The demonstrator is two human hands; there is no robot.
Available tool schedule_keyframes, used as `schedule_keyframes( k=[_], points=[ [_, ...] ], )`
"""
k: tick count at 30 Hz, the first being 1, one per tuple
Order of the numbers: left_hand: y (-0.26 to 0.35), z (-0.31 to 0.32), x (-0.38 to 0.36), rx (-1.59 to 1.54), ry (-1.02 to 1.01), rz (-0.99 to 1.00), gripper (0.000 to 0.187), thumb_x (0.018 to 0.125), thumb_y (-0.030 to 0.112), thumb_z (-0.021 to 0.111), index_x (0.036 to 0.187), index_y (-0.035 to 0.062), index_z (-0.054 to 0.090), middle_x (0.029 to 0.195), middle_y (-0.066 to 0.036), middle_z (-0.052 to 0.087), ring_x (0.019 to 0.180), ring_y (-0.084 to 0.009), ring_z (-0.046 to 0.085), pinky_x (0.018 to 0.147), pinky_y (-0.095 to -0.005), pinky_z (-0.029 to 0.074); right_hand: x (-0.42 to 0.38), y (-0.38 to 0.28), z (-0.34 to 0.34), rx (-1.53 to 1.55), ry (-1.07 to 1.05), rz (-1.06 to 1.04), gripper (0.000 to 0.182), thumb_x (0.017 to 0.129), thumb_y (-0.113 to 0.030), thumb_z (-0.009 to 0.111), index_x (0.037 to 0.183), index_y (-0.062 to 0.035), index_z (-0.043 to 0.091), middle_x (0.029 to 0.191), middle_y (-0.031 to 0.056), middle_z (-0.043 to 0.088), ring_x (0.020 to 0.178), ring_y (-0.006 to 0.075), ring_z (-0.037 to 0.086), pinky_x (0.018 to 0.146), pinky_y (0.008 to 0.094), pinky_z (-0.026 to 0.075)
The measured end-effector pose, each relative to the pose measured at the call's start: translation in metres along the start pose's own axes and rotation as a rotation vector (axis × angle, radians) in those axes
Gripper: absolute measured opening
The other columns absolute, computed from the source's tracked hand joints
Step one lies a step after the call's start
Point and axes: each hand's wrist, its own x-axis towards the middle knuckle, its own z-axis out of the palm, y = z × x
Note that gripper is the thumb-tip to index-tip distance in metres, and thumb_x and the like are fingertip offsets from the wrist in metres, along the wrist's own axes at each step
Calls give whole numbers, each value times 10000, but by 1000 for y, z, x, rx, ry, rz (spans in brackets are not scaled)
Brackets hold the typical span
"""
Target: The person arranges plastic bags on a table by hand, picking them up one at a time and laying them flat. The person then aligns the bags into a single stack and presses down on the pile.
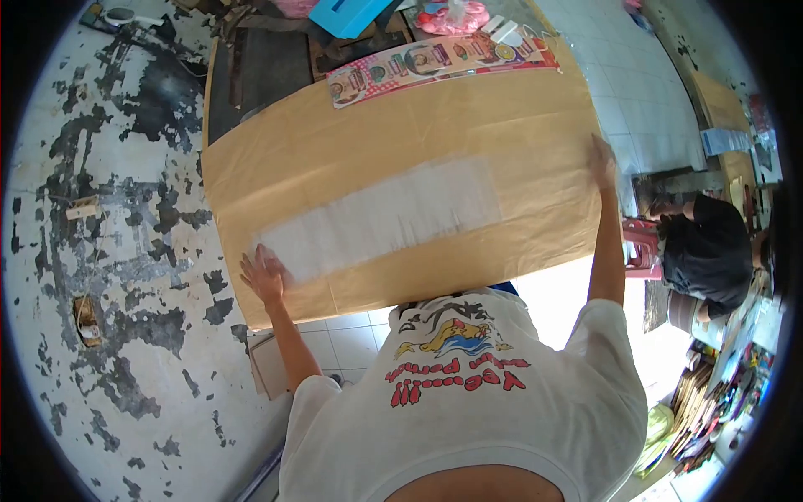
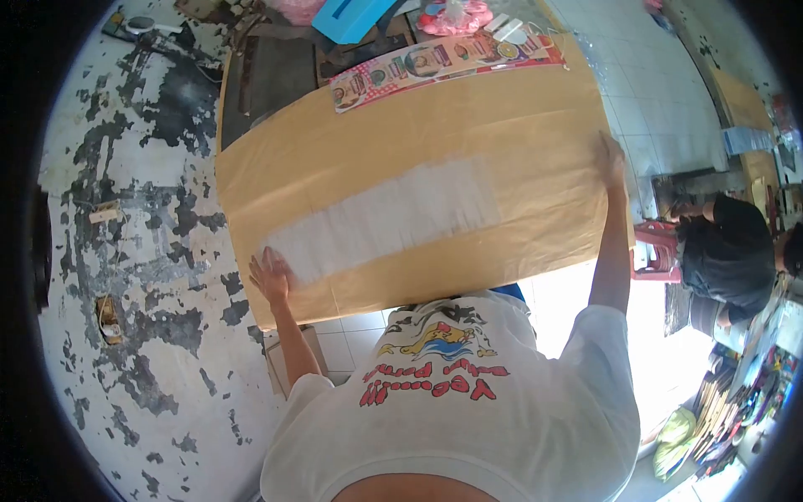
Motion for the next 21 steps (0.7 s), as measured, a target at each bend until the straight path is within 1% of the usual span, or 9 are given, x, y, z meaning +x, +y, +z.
schedule_keyframes(
  k=[3,4,6,9,12,14,16,18,21],
  points=[
    [71,-16,10,-209,251,65,512,874,385,588,1339,173,555,1387,-232,477,1293,-429,409,1045,-593,306,-1,-35,-10,-112,11,56,375,907,-116,589,1278,-59,584,1260,154,618,1162,335,574,997,431,425],
    [111,-9,-1,-193,236,256,459,859,353,593,1241,98,595,1329,-238,510,1283,-413,400,1037,-602,293,-5,-46,-7,-128,22,61,382,905,-116,592,1282,-56,579,1263,150,616,1169,333,569,1005,432,418],
    [232,18,-39,-160,-139,475,475,889,292,580,1299,54,553,1399,-213,479,1346,-373,372,1133,-565,206,-13,-32,1,-99,0,-3,413,952,-199,530,1350,-89,527,1310,160,588,1215,335,541,1044,436,389],
    [365,-95,-56,-812,-272,707,564,899,422,572,1415,210,491,1559,-170,289,1460,-359,206,1149,-633,88,-12,-22,8,-208,-72,-21,426,981,-229,494,1376,-70,497,1368,147,549,1267,329,500,1059,423,377],
    [383,-77,-63,-737,-149,700,606,888,519,559,1408,215,493,1563,-167,280,1449,-352,237,1140,-643,112,-13,10,8,-9,-75,-14,408,966,-177,510,1353,-48,529,1377,150,546,1271,308,513,1056,378,398],
    [377,-75,-61,-752,-139,714,619,883,539,554,1407,216,492,1565,-163,278,1444,-359,243,1137,-646,117,-16,23,-9,455,-182,317,480,942,-120,521,1414,-49,467,1446,140,480,1306,273,483,1067,357,393],
    [374,-75,-66,-794,-124,709,612,873,511,579,1396,201,503,1547,-171,301,1435,-363,248,1137,-643,127,-16,107,-24,-156,-217,-260,561,902,-11,482,1457,-59,412,1496,119,423,1323,260,460,1053,352,402],
    [371,-73,-59,-811,-103,704,601,869,487,592,1386,191,512,1536,-176,316,1429,-362,254,1138,-639,133,7,101,-67,598,-147,490,636,844,77,453,1461,-72,405,1501,95,419,1334,254,444,1045,361,399],
    [368,-75,-61,-807,-91,695,540,890,418,572,1376,190,521,1524,-171,335,1425,-351,261,1143,-629,135,91,38,-154,444,-169,464,630,867,-11,466,1486,-76,369,1513,96,400,1356,274,417,1050,381,383]
  ],
)
